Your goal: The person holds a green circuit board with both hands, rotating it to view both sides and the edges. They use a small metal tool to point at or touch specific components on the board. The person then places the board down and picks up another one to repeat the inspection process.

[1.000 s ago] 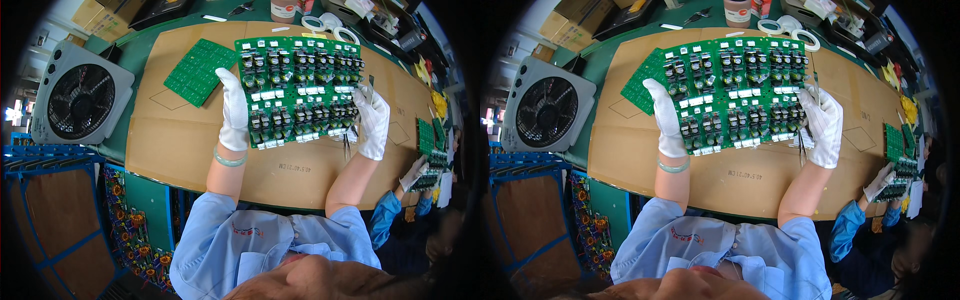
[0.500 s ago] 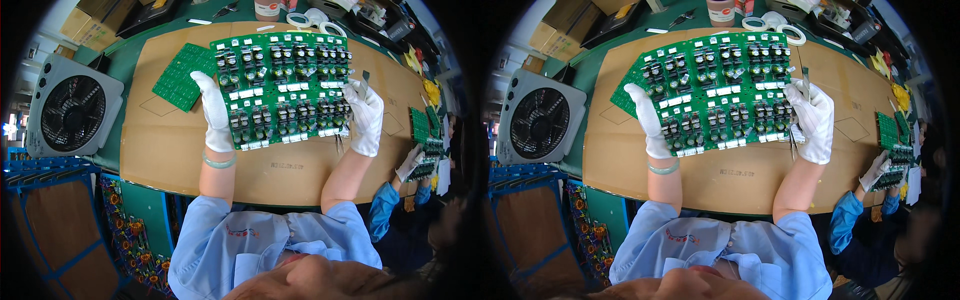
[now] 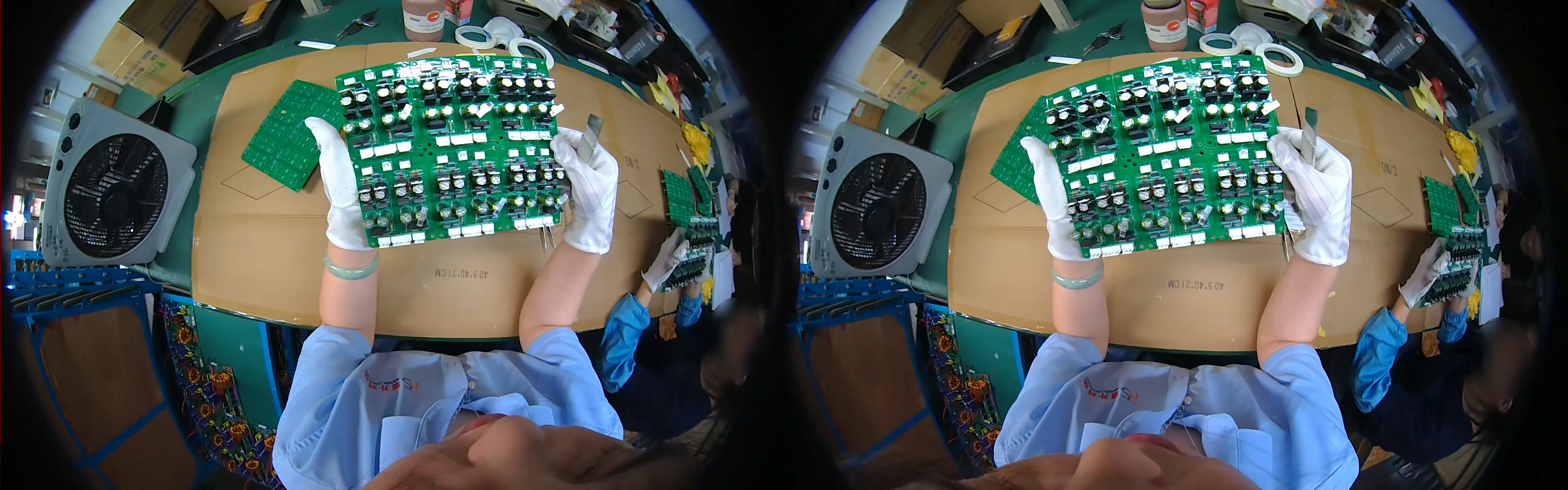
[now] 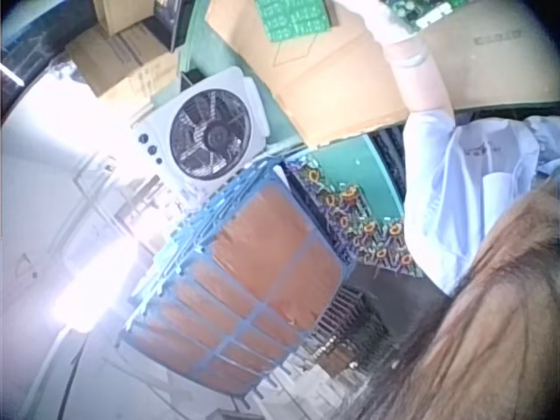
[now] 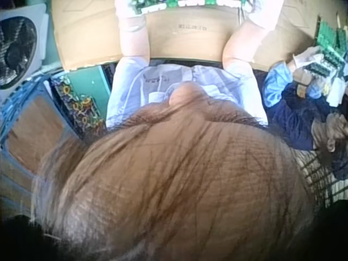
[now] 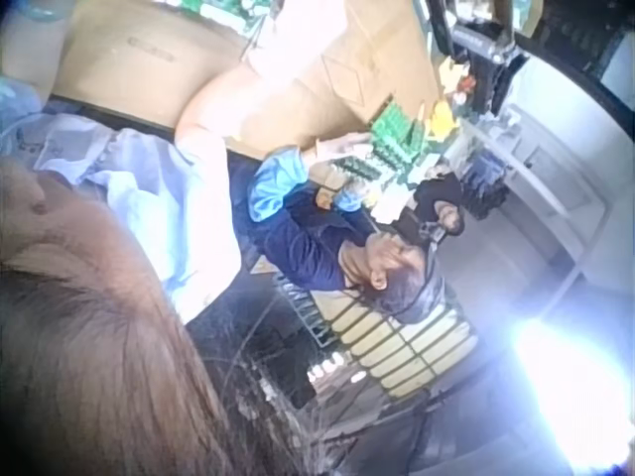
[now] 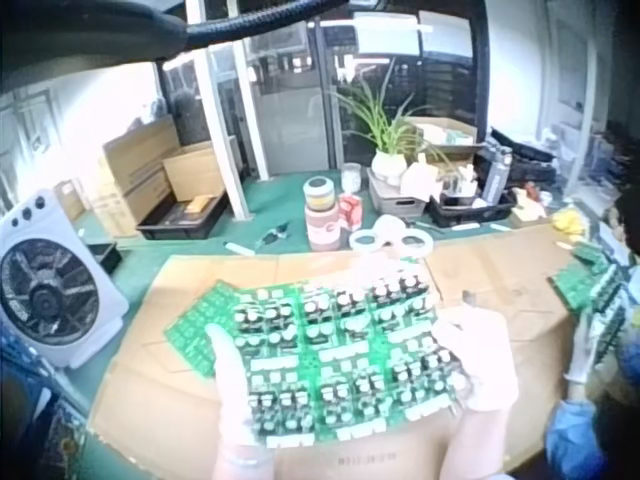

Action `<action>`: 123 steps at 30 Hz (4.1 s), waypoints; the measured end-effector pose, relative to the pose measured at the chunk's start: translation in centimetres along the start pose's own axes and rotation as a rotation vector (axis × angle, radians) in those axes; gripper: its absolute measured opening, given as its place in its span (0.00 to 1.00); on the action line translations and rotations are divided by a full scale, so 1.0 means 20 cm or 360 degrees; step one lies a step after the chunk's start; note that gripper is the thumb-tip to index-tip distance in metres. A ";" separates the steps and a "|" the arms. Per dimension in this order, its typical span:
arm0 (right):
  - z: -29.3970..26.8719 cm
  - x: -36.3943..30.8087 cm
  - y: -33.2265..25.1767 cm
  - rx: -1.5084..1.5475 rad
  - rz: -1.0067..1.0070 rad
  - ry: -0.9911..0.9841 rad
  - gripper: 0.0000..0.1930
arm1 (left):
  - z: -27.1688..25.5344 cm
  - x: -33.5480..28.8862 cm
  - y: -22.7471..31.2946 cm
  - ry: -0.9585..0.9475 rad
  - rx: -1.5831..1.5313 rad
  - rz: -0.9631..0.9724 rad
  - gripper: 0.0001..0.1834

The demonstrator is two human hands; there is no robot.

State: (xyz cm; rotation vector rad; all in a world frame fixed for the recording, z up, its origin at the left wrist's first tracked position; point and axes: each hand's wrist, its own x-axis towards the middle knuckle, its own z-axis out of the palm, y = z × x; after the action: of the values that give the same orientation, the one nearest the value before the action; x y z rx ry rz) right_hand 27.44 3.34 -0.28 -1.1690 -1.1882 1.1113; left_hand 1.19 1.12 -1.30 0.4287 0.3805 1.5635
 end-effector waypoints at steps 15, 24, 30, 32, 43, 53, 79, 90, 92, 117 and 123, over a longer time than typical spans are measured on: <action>0.01 -0.02 -0.06 -0.0226 0.0076 0.0026 0.17 | 0.01 -0.01 0.02 0.0114 0.0189 0.0104 0.29; 0.00 -0.02 -0.03 0.0007 -0.0024 -0.0065 0.14 | -0.03 0.01 0.00 -0.0155 0.0060 0.0041 0.26; 0.01 -0.02 -0.04 0.0017 0.0007 -0.0088 0.14 | -0.03 0.01 0.00 -0.0088 0.0106 0.0124 0.26; 0.01 -0.03 -0.05 0.0023 0.0043 -0.0094 0.15 | -0.05 0.02 0.01 -0.0105 0.0167 0.0132 0.25; 0.07 0.01 -0.01 -0.0108 -0.0944 0.0098 0.13 | -0.05 0.00 0.01 -0.0365 0.0008 -0.0005 0.29; 0.03 0.05 0.04 -0.0411 -0.1045 -0.0282 0.12 | 0.01 0.00 0.00 -0.0011 -0.0069 -0.0219 0.28; 0.01 0.03 0.01 -0.0576 -0.1061 -0.0384 0.10 | 0.04 -0.01 0.01 -0.0020 -0.0074 -0.0247 0.33; 0.03 0.02 0.01 -0.0432 -0.1004 -0.0379 0.12 | 0.00 0.01 0.04 0.0002 0.0080 -0.0112 0.31; 0.03 0.01 0.00 -0.0497 -0.1020 -0.0359 0.12 | -0.02 0.02 0.04 -0.0012 0.0087 -0.0121 0.33; 0.01 0.07 0.06 -0.0517 -0.0878 -0.0456 0.17 | 0.01 -0.04 -0.01 0.0509 0.0545 0.0219 0.45; 0.02 0.08 0.09 -0.0395 -0.0764 -0.0462 0.17 | 0.03 -0.06 0.03 0.0386 0.0566 0.0234 0.42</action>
State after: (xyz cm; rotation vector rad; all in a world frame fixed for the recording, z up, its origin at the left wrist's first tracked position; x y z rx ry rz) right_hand 27.05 5.10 -2.00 -0.8486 -1.7628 0.7943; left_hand 1.04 -0.14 -0.61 0.5512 0.8382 1.7005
